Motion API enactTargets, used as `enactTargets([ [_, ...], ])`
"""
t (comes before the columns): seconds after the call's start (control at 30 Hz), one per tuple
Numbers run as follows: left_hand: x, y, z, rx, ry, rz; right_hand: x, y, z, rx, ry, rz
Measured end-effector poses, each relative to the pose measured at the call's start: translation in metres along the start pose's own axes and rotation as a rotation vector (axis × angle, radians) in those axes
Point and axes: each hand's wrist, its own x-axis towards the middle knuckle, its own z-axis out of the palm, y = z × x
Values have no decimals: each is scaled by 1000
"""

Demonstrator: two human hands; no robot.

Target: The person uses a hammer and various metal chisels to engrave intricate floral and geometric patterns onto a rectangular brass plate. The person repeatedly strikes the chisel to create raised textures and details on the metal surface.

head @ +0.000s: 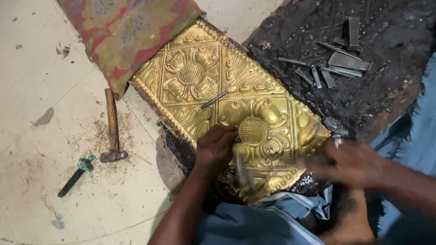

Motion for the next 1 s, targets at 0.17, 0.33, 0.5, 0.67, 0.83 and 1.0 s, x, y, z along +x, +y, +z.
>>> enactTargets([
  [0.17,-6,5,0,8,-47,-56,-7,-15,-8,-433,717,-1044],
  [0.33,8,6,-1,75,-50,-34,-14,-22,-20,-494,536,-763],
  [0.5,3,11,1,84,-74,-37,-14,-8,-11,-473,946,-1296],
  [0.67,2,14,-2,94,-61,-52,-17,1,-11,-361,772,-827],
  [0.83,10,9,3,87,-38,-48,-29,1,-9,-354,1008,-1184],
  [1.0,-6,-4,4,-103,106,-295,-57,-20,16,-82,1057,-879],
])
